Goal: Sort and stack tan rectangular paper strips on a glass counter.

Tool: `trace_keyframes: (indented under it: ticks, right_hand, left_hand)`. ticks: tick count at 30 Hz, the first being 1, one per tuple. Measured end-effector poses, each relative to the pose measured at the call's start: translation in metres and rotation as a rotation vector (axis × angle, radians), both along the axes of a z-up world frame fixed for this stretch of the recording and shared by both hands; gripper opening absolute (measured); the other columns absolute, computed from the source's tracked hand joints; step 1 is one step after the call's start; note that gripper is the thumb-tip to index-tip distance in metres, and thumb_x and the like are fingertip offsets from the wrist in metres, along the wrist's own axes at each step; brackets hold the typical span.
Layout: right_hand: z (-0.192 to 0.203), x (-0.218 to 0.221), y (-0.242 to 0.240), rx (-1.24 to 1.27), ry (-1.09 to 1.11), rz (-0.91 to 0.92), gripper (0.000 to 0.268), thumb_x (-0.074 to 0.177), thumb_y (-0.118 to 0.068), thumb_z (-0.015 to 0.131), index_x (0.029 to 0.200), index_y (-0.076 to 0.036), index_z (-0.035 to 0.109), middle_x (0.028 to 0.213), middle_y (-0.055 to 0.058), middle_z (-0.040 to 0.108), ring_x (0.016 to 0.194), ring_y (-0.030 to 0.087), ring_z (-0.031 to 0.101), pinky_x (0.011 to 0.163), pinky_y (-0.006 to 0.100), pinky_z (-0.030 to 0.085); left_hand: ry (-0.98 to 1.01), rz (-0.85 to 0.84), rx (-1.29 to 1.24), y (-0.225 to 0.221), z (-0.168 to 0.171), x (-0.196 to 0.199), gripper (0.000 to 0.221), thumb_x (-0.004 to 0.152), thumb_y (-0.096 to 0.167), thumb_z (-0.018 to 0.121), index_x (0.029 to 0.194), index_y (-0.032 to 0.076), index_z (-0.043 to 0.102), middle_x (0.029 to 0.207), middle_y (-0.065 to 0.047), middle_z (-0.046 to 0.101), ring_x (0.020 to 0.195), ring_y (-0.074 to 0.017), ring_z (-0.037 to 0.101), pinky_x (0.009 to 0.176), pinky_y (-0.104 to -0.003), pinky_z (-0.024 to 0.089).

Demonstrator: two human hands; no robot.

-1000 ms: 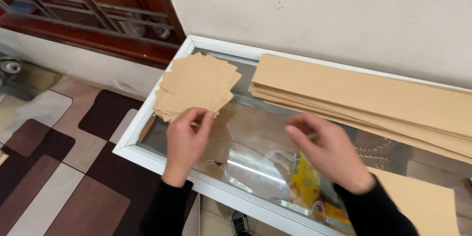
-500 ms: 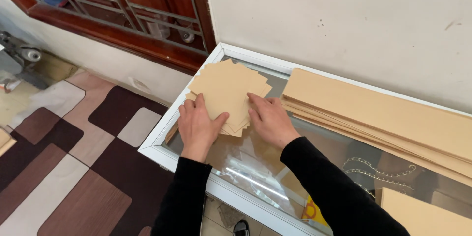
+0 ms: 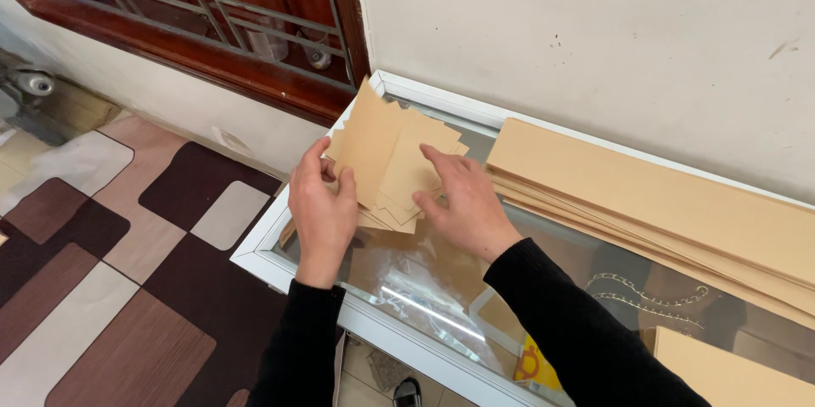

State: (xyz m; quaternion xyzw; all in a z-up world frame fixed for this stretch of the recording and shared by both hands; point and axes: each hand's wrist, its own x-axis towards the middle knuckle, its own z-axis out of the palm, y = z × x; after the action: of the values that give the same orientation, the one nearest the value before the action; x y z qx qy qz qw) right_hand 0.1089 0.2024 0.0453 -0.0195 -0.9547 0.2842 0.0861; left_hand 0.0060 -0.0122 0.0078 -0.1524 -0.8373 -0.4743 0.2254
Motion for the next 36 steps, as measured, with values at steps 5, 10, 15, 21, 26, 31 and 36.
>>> trace_keyframes:
  ticks: [5, 10, 15, 21, 26, 31, 36]
  right_hand:
    - [0.036, 0.024, -0.027, -0.168, 0.080, 0.172, 0.108, 0.090, -0.027, 0.090, 0.174, 0.009, 0.032, 0.162, 0.043, 0.054, 0.153, 0.062, 0.049, 0.127, 0.071, 0.041]
    - [0.003, 0.042, -0.017, -0.349, 0.146, 0.104, 0.070, 0.091, -0.019, 0.084, 0.151, 0.009, 0.062, 0.137, 0.031, 0.073, 0.128, 0.053, 0.069, 0.101, 0.068, 0.058]
    - [0.013, 0.087, 0.028, -0.651, 0.192, -0.226, 0.027, 0.114, -0.027, 0.069, 0.109, -0.008, 0.087, 0.088, -0.002, 0.077, 0.086, 0.011, 0.066, 0.081, 0.038, 0.063]
    - [0.055, 0.147, 0.046, -1.071, 0.058, -0.449, 0.022, 0.110, -0.018, 0.075, 0.111, -0.001, 0.087, 0.089, 0.008, 0.082, 0.078, 0.020, 0.075, 0.077, 0.041, 0.066]
    - [0.038, 0.189, 0.085, -1.038, 0.034, -0.497, 0.024, 0.109, -0.022, 0.079, 0.107, 0.000, 0.086, 0.079, 0.008, 0.079, 0.064, 0.016, 0.069, 0.060, 0.034, 0.060]
    - [0.030, 0.248, 0.126, -0.950, 0.070, -0.557, 0.022, 0.107, -0.018, 0.081, 0.115, 0.002, 0.083, 0.073, 0.005, 0.074, 0.057, 0.013, 0.067, 0.051, 0.028, 0.056]
    - [0.017, 0.331, 0.178, -1.000, -0.039, -0.814, 0.029, 0.112, -0.018, 0.068, 0.129, 0.001, 0.081, 0.121, 0.010, 0.085, 0.102, 0.018, 0.074, 0.091, 0.034, 0.060]
  left_hand:
    - [0.080, -0.185, 0.146, 0.031, 0.045, 0.054, 0.019, 0.095, 0.010, 0.083, 0.114, 0.010, 0.084, 0.091, -0.008, 0.073, 0.092, -0.0238, 0.072, 0.083, -0.036, 0.064]
    - [-0.039, -0.523, 0.205, 0.051, 0.065, 0.105, 0.055, 0.092, 0.030, 0.094, 0.137, 0.002, 0.080, 0.109, -0.014, 0.077, 0.110, -0.0323, 0.076, 0.094, -0.042, 0.066]
    - [-0.177, -0.585, 0.129, 0.055, 0.067, 0.122, 0.061, 0.093, 0.037, 0.092, 0.145, 0.007, 0.079, 0.130, -0.016, 0.075, 0.123, -0.0362, 0.074, 0.099, -0.044, 0.065]
    - [-0.426, -0.363, 0.141, 0.063, 0.025, 0.099, 0.086, 0.091, 0.042, 0.094, 0.160, 0.002, 0.062, 0.135, -0.024, 0.074, 0.132, -0.0372, 0.071, 0.110, -0.050, 0.059]
    - [-0.651, -0.623, 0.302, 0.086, -0.037, 0.098, 0.021, 0.099, 0.025, 0.094, 0.095, 0.007, 0.085, 0.072, -0.003, 0.077, 0.067, -0.0100, 0.066, 0.060, -0.025, 0.058]
    - [-0.697, -0.693, 0.269, 0.120, -0.041, 0.132, 0.025, 0.099, 0.024, 0.094, 0.086, 0.007, 0.083, 0.063, -0.004, 0.074, 0.057, -0.0086, 0.061, 0.049, -0.023, 0.054]
    - [-0.861, -0.896, 0.058, 0.160, -0.001, 0.206, 0.036, 0.105, 0.026, 0.084, 0.076, 0.012, 0.068, 0.063, 0.000, 0.069, 0.057, -0.0060, 0.057, 0.054, -0.025, 0.047]
